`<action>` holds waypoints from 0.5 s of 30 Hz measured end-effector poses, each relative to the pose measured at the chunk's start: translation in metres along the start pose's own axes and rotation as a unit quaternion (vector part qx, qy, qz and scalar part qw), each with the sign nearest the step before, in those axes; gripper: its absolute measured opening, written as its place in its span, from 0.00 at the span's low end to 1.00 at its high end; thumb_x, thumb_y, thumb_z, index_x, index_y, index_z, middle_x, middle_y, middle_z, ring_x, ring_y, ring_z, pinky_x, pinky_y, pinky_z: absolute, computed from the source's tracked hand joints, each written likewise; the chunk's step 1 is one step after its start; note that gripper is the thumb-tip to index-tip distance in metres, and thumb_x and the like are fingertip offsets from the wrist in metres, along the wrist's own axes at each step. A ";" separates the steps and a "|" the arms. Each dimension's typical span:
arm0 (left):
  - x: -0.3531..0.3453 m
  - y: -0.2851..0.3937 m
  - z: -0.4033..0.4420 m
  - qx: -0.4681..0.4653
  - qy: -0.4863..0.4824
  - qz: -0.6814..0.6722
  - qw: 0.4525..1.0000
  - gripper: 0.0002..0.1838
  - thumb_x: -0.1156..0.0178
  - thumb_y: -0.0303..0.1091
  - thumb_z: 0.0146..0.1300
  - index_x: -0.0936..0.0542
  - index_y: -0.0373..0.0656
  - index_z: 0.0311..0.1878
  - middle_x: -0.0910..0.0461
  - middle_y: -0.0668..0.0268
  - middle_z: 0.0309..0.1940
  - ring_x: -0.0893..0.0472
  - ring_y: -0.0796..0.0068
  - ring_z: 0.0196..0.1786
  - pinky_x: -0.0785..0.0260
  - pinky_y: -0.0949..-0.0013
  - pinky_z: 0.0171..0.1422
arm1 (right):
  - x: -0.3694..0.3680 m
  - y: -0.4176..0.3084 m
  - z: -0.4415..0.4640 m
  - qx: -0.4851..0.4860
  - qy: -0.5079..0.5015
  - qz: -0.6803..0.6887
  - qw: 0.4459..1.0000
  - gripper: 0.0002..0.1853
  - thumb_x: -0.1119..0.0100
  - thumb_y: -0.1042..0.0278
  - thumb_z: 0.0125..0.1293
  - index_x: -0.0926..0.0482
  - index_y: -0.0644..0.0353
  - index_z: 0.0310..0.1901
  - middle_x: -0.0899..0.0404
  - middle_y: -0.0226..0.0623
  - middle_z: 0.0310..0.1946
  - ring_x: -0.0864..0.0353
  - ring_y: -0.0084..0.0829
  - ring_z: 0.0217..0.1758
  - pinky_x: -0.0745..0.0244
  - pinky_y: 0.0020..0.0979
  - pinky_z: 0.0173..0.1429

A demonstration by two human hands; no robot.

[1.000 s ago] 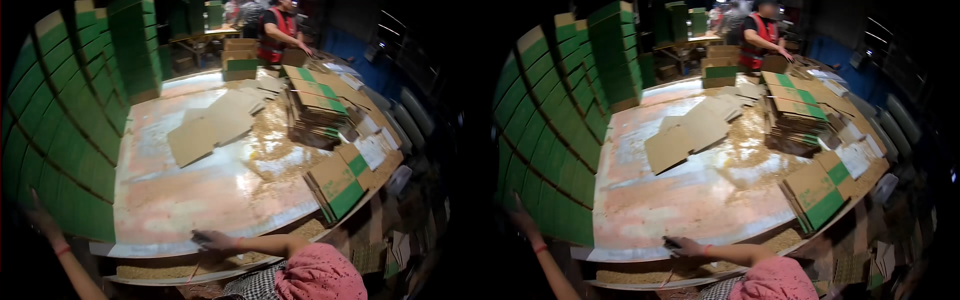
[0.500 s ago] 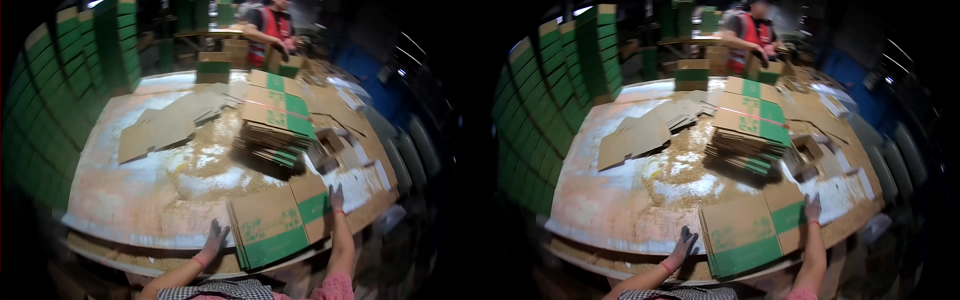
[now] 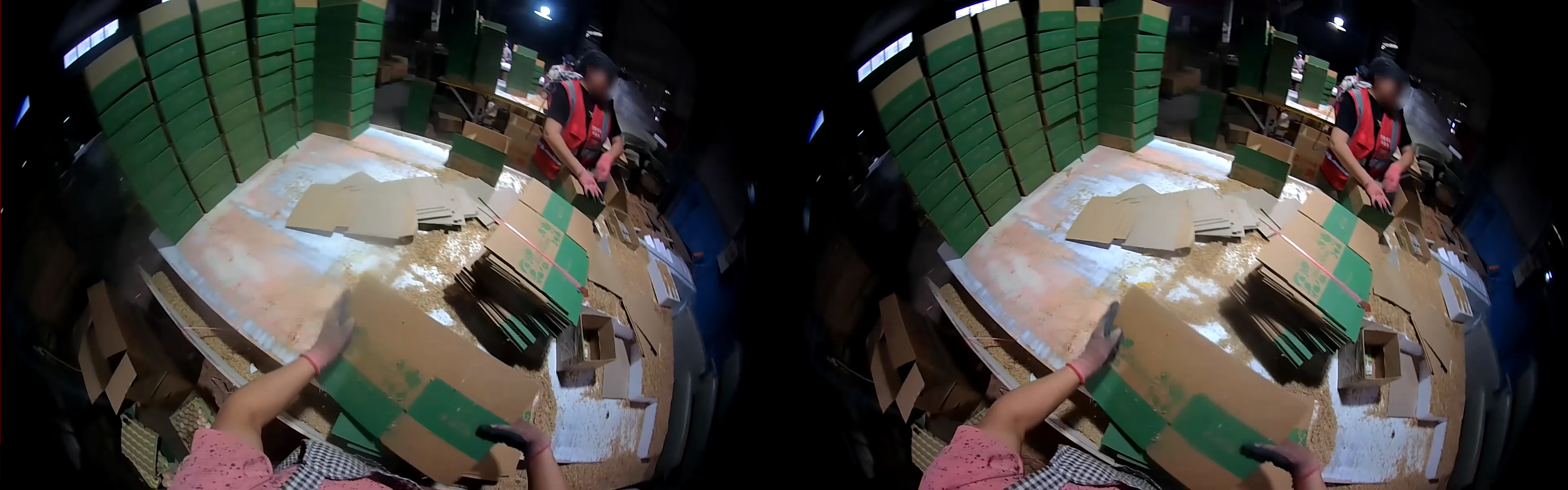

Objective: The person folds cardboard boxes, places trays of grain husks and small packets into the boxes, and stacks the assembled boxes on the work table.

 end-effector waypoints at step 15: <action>-0.024 -0.068 -0.174 0.324 -0.216 -0.194 0.900 0.22 0.39 0.44 0.64 0.22 0.36 0.53 0.18 0.61 0.43 0.20 0.72 0.43 0.28 0.65 0.49 | -0.422 -0.431 0.453 0.340 0.135 0.001 0.931 0.28 0.46 0.44 0.61 0.22 0.58 0.54 0.21 0.59 0.46 0.22 0.55 0.52 0.27 0.47 0.58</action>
Point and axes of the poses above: each hand's wrist, its own z-axis towards the middle knuckle, its own x-axis out of the back of the hand, y = z × x, the point moved 7 cm from there along z, towards the middle knuckle
